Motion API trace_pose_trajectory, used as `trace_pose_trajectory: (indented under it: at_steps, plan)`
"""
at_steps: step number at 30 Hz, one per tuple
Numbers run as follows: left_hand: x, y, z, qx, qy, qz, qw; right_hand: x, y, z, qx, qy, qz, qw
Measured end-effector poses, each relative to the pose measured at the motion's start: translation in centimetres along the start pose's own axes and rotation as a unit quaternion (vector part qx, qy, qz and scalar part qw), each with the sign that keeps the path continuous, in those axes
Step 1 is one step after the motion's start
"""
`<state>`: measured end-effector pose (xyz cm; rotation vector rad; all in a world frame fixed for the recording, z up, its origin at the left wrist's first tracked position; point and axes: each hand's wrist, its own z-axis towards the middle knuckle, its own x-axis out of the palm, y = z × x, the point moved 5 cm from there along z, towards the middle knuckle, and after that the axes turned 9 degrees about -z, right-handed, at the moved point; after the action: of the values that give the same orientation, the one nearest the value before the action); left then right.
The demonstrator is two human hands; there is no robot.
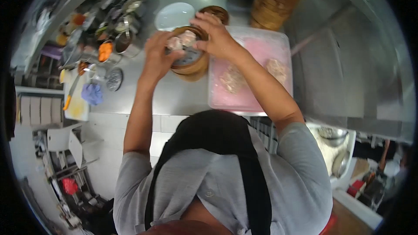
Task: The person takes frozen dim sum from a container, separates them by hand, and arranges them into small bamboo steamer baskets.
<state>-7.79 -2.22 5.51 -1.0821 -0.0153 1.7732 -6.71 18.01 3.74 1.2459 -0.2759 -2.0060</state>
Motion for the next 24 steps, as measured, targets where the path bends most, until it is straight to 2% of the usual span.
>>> trace_pose_trajectory:
  at_steps: [1, 2, 4, 5, 7, 8, 10, 12, 13, 16, 19, 20, 22, 23, 24]
  plan:
    - [-0.5, -1.5, 0.0, -0.011, -0.010, -0.031, 0.999, -2.2, -0.4, -1.1, 0.050, 0.005, 0.034, 0.998]
    - [-0.4, -3.2, -0.6, -0.070, -0.001, -0.121, 0.990, -4.1, -0.9, -2.5, 0.098, 0.008, 0.071, 0.993]
    - [0.2, -6.7, -2.0, -0.186, 0.012, -0.278, 0.942, -5.3, -1.6, -7.3, 0.237, 0.115, -0.002, 0.965]
    - [1.9, -7.7, -2.3, -0.196, 0.067, -0.332, 0.920, -5.2, -1.3, -9.5, 0.298, 0.167, -0.034, 0.939]
    - [6.3, -9.1, -3.7, -0.211, 0.178, -0.430, 0.860, -2.7, 0.3, -13.6, 0.286, 0.249, -0.206, 0.902]
    - [8.6, -8.7, -4.4, -0.182, 0.180, -0.357, 0.898, -1.8, 0.7, -14.6, 0.308, 0.246, -0.176, 0.902]
    - [13.5, -7.2, -4.8, -0.118, 0.172, -0.205, 0.956, -1.0, 0.0, -15.8, 0.293, 0.169, -0.187, 0.922]
    - [15.5, -6.7, -4.4, -0.183, 0.235, -0.230, 0.926, -1.4, -0.7, -16.4, 0.268, 0.122, -0.176, 0.939]
    - [16.4, -6.5, -4.6, -0.216, 0.268, -0.241, 0.907, -1.7, -0.9, -16.7, 0.257, 0.099, -0.169, 0.946]
    - [18.2, -5.4, -5.3, -0.315, 0.228, -0.403, 0.828, -3.3, -0.4, -17.1, 0.219, 0.056, -0.122, 0.967]
    - [16.4, -7.5, -4.7, -0.357, 0.268, -0.583, 0.680, -4.9, 0.7, -16.6, 0.144, 0.038, -0.091, 0.985]
    - [15.9, -7.8, -4.5, -0.357, 0.250, -0.586, 0.683, -5.6, 0.8, -16.6, 0.174, -0.002, -0.030, 0.984]
    - [15.3, -8.3, -4.1, -0.355, 0.214, -0.593, 0.690, -5.9, 0.3, -16.6, 0.252, -0.079, 0.128, 0.956]
    - [15.1, -8.8, -3.9, -0.350, 0.205, -0.599, 0.690, -5.7, -0.2, -16.8, 0.296, -0.127, 0.224, 0.920]
    - [14.9, -9.4, -3.7, -0.345, 0.195, -0.605, 0.690, -4.6, -1.2, -17.0, 0.357, -0.167, 0.353, 0.849]
